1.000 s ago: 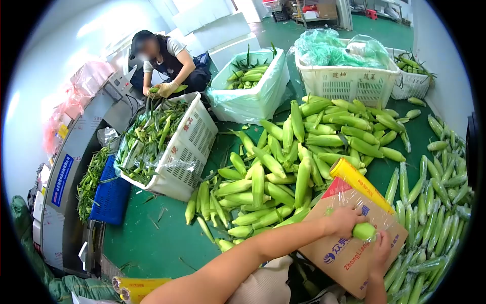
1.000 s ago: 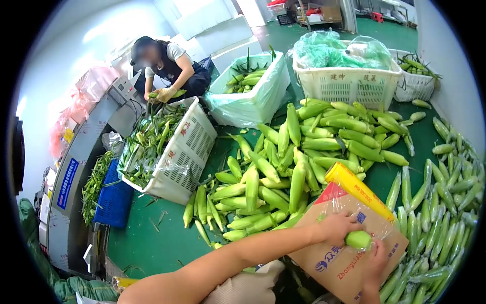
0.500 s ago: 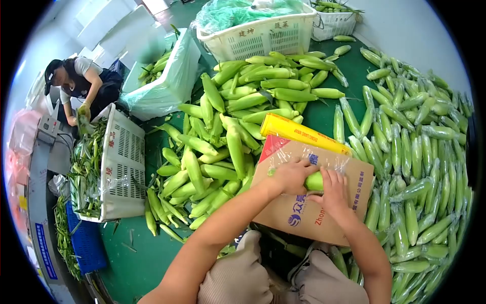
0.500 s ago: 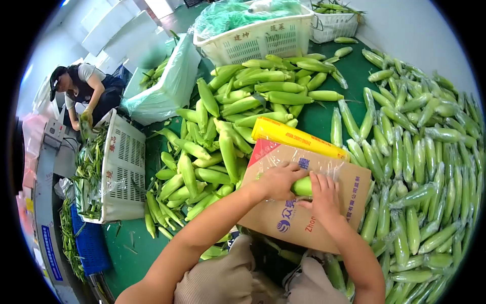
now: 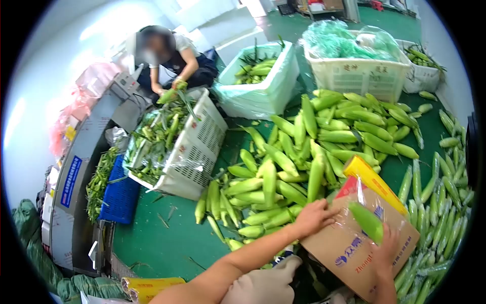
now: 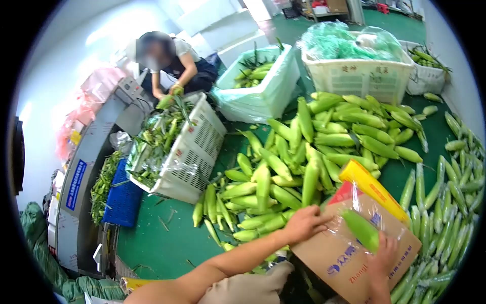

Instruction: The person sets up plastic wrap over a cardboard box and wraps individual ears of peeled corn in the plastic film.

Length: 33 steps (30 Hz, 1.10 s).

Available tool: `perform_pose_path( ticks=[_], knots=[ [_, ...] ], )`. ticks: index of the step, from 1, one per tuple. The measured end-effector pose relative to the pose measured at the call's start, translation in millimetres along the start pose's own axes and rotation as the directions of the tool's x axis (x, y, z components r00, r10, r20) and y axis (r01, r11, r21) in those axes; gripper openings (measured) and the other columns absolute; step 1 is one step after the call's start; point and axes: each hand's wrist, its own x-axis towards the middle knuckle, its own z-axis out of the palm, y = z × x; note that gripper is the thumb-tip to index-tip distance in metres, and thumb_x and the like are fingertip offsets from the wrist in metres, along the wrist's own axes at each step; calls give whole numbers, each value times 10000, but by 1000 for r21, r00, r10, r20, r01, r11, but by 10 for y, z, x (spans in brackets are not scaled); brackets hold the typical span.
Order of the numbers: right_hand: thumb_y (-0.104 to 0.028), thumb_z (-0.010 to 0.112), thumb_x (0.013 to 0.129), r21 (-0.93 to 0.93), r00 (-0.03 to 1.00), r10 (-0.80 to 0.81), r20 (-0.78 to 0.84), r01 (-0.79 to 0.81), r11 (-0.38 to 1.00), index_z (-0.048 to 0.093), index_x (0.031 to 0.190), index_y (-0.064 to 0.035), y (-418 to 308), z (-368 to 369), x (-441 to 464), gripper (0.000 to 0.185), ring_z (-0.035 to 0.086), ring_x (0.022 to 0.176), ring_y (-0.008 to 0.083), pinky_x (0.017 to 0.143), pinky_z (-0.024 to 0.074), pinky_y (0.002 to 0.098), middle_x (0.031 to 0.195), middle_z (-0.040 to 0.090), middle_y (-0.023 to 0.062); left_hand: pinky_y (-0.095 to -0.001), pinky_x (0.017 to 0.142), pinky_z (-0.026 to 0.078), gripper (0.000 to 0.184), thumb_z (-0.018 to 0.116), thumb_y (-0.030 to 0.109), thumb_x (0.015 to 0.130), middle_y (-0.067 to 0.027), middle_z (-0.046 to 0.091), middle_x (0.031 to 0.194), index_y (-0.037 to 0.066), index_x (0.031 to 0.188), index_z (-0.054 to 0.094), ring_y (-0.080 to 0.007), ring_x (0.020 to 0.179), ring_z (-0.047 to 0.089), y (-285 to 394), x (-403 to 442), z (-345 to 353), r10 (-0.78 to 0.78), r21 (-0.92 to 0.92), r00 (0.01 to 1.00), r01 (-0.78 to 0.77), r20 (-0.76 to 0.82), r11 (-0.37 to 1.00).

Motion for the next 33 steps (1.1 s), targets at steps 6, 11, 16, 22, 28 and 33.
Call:
perform_pose_path(
  ticks=[6,11,16,22,28,33],
  knots=[
    [-199,950,559,-1,998,39,53,-39,999,567,1365,-87,-122,-279,56,900,528,1124,416,977,451,533,1138,571,164,-393,645,556,295,674,277,893,-47,715,992,129,1147,701,-255,807,712,-91,-50,331,132,178,985,-110,-115,978],
    [-198,933,582,-55,996,57,65,-53,997,560,1379,-83,6,-60,36,888,529,1132,418,975,456,515,1172,582,174,-465,791,536,615,774,478,822,-91,681,980,221,1367,650,-341,954,662,-42,-29,127,64,-89,984,-79,-166,993],
    [-200,934,586,64,985,122,121,-130,989,561,1389,-106,-90,-120,223,890,524,1164,431,1010,448,534,1187,579,171,-401,730,488,397,706,339,865,-30,659,917,210,1240,681,-258,885,655,-73,134,98,127,115,992,-129,30,985],
    [-197,914,627,8,982,133,134,-135,991,562,1403,-102,-217,-248,119,857,545,1161,416,1012,453,514,1194,598,165,-416,720,474,96,593,219,899,-58,654,867,130,931,612,-264,825,653,33,117,265,89,206,987,-61,-130,977],
    [-261,887,706,80,980,107,166,-122,989,559,1428,-100,-116,-309,98,809,553,1184,416,1038,447,504,1283,606,190,-452,695,503,130,596,181,947,-165,662,891,56,934,628,-326,851,643,198,-3,223,-291,-228,947,316,134,921],
    [-275,875,720,-27,969,60,238,-55,998,576,1396,-102,-199,-389,70,760,542,1198,413,1008,471,474,1214,590,185,-349,788,542,224,472,180,1099,-175,704,1082,5,1117,608,-201,964,669,488,-124,481,-492,-827,863,189,-117,530]
  ],
)
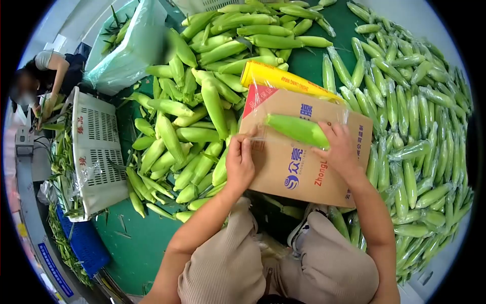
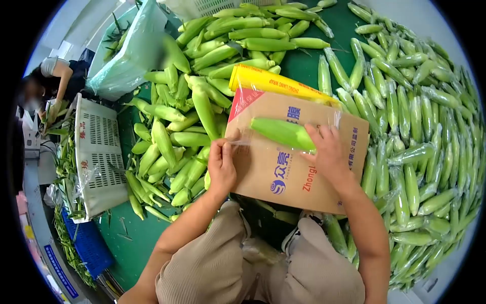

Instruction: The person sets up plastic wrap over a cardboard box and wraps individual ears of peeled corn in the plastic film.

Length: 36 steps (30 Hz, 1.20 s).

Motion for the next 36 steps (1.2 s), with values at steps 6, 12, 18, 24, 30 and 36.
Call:
perform_pose_path(
  ticks=[6,12,18,24,30,36],
  knots=[
    [-296,880,705,60,960,-279,40,276,959,572,1387,-67,-89,-8,-158,782,569,1185,435,1010,485,518,1212,603,209,-449,1029,479,245,520,110,1008,-221,627,1236,3,1219,583,-405,1078,628,264,-220,124,68,682,904,-367,423,632],
    [-393,900,654,280,945,-204,255,130,951,603,1274,-32,-102,-42,-340,776,593,1120,427,945,495,498,1195,618,223,-488,1113,456,484,743,267,909,-216,590,1381,-26,1252,569,-380,1291,582,177,-379,45,488,399,675,-729,553,556],
    [-380,900,685,287,993,88,76,-106,952,533,1315,40,142,318,-166,841,548,1155,469,1004,461,516,1288,553,281,-471,1154,369,606,631,385,976,-197,567,1394,-26,1402,502,-354,1333,512,271,-153,229,315,541,732,-667,605,512],
    [-303,911,648,-16,988,-148,-50,148,989,505,1328,25,57,192,-55,858,497,1223,455,1035,425,535,1345,526,256,-538,1152,328,414,556,378,999,-197,484,1505,35,1175,706,-361,1427,392,424,389,625,298,635,805,-589,512,500],
    [-282,944,591,-135,979,-88,-183,64,989,558,1227,-3,213,279,281,795,495,1204,430,1039,412,524,1281,538,221,-519,1101,376,430,607,288,925,-188,559,1406,70,1295,639,-327,1344,485,320,1139,1097,222,720,815,-578,535,384],
    [-321,956,570,1,961,-262,-87,263,965,579,1200,-18,212,63,503,794,532,1121,402,980,452,481,1178,571,203,-511,1085,409,502,609,238,890,-183,600,1346,81,1366,578,-299,1260,575,834,1108,1038,-167,617,628,-616,760,490]
  ],
)
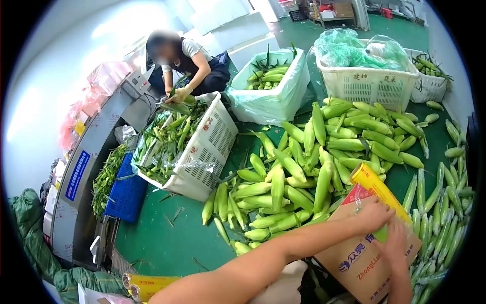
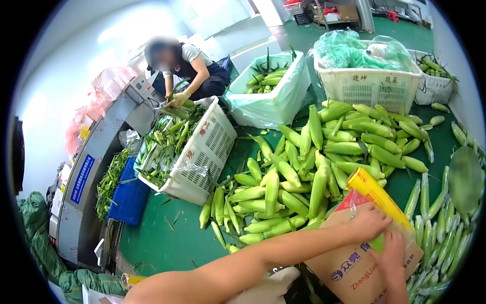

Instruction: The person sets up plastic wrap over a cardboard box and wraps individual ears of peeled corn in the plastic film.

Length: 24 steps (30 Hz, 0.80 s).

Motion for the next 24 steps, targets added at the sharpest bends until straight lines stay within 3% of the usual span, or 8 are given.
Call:
perform_pose_path(
  ticks=[3,6,9,12,15,18,21,24],
  knots=[
    [-369,940,611,142,978,98,182,-124,982,613,1144,-12,34,-151,10,720,588,1057,420,916,491,501,1104,622,208,-516,1119,403,522,611,257,870,-177,599,1349,65,1353,571,-294,1298,566,18,-540,405,403,176,769,-365,-497,914],
    [-414,925,646,343,952,134,274,-227,912,635,1090,8,-102,-227,-57,678,634,985,452,856,511,532,1026,672,231,-534,1167,361,526,606,256,859,-173,598,1348,39,1336,567,-291,1330,548,137,-821,679,395,414,657,-137,-641,900],
    [-423,877,722,465,855,134,501,-396,792,640,1124,28,-162,-314,-46,649,665,998,450,866,524,518,1029,698,258,-508,1114,409,487,594,235,869,-152,607,1324,26,1308,576,-288,1272,571,56,-696,663,454,436,625,-195,-635,878],
    [-389,805,820,267,673,109,731,-431,862,636,1203,32,7,-349,-42,594,684,1032,431,892,534,482,1086,713,260,-445,1014,472,444,638,218,842,-135,645,1267,43,1248,598,-291,1185,613,57,-642,915,386,305,823,-273,-417,912],
    [-325,705,904,57,608,316,728,-513,856,632,1288,5,97,-524,87,512,646,1164,414,1004,505,440,1247,691,216,-398,891,509,458,744,205,754,-123,685,1189,56,1168,619,-289,1074,652,274,-596,558,127,157,991,-119,-42,980],
    [-294,684,908,361,993,63,100,-95,928,607,1374,-42,260,-327,277,536,510,1366,394,1160,386,473,1455,581,156,-405,842,542,494,799,173,675,-138,703,1133,50,1122,628,-307,1012,687,265,-519,568,100,43,987,-106,125,993],
    [-323,696,889,63,929,-108,354,92,994,560,1445,-85,96,-102,296,620,313,1521,347,1258,187,557,1602,427,118,-425,818,568,583,823,205,643,-154,713,1061,24,1165,638,-334,968,708,388,-543,187,109,-14,953,-109,284,994],
    [-363,703,888,-71,933,-108,343,140,988,507,1497,-109,-29,75,155,688,236,1561,314,1260,84,619,1627,395,99,-429,825,580,678,856,276,603,-182,727,1023,26,1203,663,-355,938,719,284,-507,359,182,-57,937,-173,297,983]
  ],
)
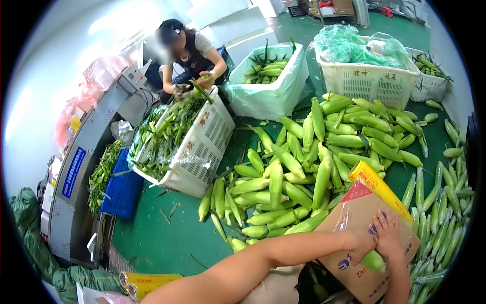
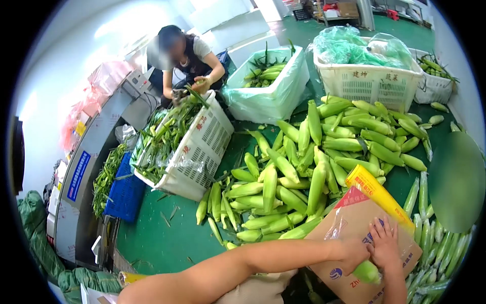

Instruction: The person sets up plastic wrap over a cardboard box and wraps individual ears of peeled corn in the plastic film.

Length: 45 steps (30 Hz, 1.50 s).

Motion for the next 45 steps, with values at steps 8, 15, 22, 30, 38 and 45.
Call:
perform_pose_path(
  ticks=[8,15,22,30,38,45],
  knots=[
    [-422,666,911,142,996,90,-7,-88,986,561,1448,-115,-145,-37,-81,627,293,1531,315,1248,174,583,1585,448,112,-461,904,550,597,873,417,656,-189,732,1085,49,1108,744,-340,1027,692,343,-499,821,358,-207,747,-291,561,934],
    [-650,803,730,552,901,-157,405,-104,827,252,1597,-61,-1260,-449,-1462,1184,526,1323,425,1081,441,524,1422,539,279,-387,1089,443,837,863,300,760,-162,626,1338,20,1457,493,-254,1232,587,127,-933,614,360,-619,667,195,652,761],
    [-270,850,778,976,961,261,96,-40,-213,558,1197,-60,-1340,434,-1741,552,638,702,246,616,513,355,868,662,97,-447,755,595,456,695,229,987,-203,735,1018,-58,1322,581,-362,866,713,172,-879,-380,375,51,906,-373,-194,927],
    [-255,756,830,597,995,54,80,-5,-803,269,1567,-52,-1368,-96,-1479,907,638,700,165,434,460,254,1044,604,119,-297,879,509,512,621,159,1003,-53,612,1083,76,1469,426,-139,906,593,592,-361,-92,-527,-788,693,-612,-492,-70],
    [-216,867,823,992,743,669,12,-94,87,587,1343,-20,-1252,166,-1588,622,638,1168,284,992,522,431,1335,636,160,-422,934,533,468,709,219,949,-74,679,1114,89,1365,540,-245,1017,640,926,-54,179,-497,-939,865,-224,-69,-261],
    [-283,650,965,987,211,966,-146,-29,156,522,1398,-30,1360,-772,-3477,517,545,1279,274,1091,440,415,1398,567,161,-311,896,529,172,674,142,1004,-57,721,1019,2,1104,680,-149,969,665,-178,-771,282,-492,-903,767,-272,-411,332]
  ],
)
